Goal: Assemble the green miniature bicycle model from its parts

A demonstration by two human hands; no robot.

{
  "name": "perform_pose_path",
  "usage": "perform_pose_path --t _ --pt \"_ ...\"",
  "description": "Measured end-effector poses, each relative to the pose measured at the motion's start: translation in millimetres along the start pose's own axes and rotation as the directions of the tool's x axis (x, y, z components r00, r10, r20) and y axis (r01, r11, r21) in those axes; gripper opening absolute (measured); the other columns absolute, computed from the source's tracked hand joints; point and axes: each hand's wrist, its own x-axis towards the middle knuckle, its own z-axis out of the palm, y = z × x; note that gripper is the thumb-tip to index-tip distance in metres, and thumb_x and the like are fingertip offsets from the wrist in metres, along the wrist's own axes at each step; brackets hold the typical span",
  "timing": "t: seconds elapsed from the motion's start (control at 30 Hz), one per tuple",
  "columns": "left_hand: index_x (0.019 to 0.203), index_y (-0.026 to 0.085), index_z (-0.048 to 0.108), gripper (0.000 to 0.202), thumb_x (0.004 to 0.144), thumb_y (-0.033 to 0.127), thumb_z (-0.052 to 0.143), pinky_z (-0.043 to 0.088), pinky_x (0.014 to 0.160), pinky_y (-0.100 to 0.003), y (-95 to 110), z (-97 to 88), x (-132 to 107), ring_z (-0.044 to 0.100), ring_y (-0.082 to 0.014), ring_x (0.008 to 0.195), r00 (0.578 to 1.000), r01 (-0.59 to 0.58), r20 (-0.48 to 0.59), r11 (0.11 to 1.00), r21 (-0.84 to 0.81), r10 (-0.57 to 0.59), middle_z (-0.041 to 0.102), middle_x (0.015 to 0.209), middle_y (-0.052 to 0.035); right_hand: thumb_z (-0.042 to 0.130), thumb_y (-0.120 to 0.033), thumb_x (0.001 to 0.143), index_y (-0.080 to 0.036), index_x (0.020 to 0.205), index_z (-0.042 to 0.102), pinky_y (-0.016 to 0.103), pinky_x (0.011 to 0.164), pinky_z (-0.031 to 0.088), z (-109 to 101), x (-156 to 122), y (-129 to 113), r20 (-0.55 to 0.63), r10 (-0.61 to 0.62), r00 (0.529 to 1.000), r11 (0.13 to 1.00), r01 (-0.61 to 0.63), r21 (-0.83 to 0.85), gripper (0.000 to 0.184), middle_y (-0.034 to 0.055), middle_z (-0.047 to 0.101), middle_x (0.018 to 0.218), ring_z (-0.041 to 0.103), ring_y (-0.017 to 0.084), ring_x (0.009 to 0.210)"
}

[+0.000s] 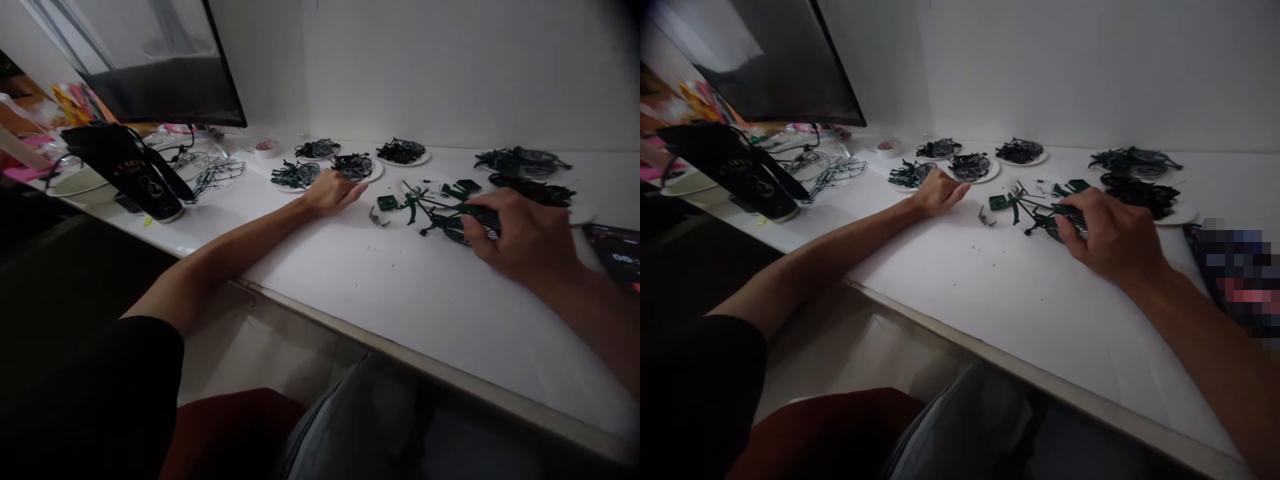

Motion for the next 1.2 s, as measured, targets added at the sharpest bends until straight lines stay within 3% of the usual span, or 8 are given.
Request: perform_pose_path --t 0.33,0.67,0.83,1.2 --pt "0.052 0.021 0.043 0.07 0.106 0.055 0.015 0.025 0.056 -0.035 4 0.0 0 0.037 -0.0155 0.042 1.0 0.002 0.012 1.0 0.025 -0.003 0.042 0.045 -0.0019 0.062 -0.032 0.098 -0.014 0.115 0.062 0.027 0.063 0.056 -1 -2 2 0.002 -0.014 1.0 1.0 0.014 0.004 0.025 0.0037 0.071 0.096 0.069 0.014 0.077" --pt "0.052 0.021 0.047 0.069 0.106 0.053 0.018 0.025 0.055 -0.036 4 2.5 3 0.034 -0.015 0.042 1.0 -0.022 0.012 1.0 0.002 0.022 0.042 0.046 -0.0016 0.063 -0.031 0.097 -0.014 0.117 0.061 0.027 0.062 0.055 0 -2 5 -0.017 -0.007 1.0 1.0 0.008 0.022 0.026 0.0046 0.074 0.096 0.07 0.015 0.075" --pt "0.052 0.022 0.047 0.071 0.106 0.055 0.015 0.027 0.055 -0.037 3 5.3 6 0.036 -0.0157 0.042 1.0 -0.013 0.012 1.0 0.007 0.013 0.043 0.045 -0.0026 0.065 -0.028 0.092 -0.017 0.119 0.061 0.029 0.058 0.049 3 -4 7 0.009 0.045 0.999 0.999 -0.045 -0.005 0.029 0.0053 0.078 0.095 0.074 0.02 0.073" --pt "0.055 0.021 0.051 0.073 0.106 0.056 0.014 0.026 0.056 -0.037 -1 6.7 7 0.039 -0.0167 0.043 1.0 -0.002 0.019 1.0 -0.001 0.002 0.046 0.047 -0.0042 0.06 -0.035 0.094 -0.017 0.119 0.064 0.032 0.059 0.049 6 -9 10 0.076 0.173 0.982 0.985 -0.173 -0.003 0.031 0.0061 0.077 0.091 0.072 0.021 0.067"
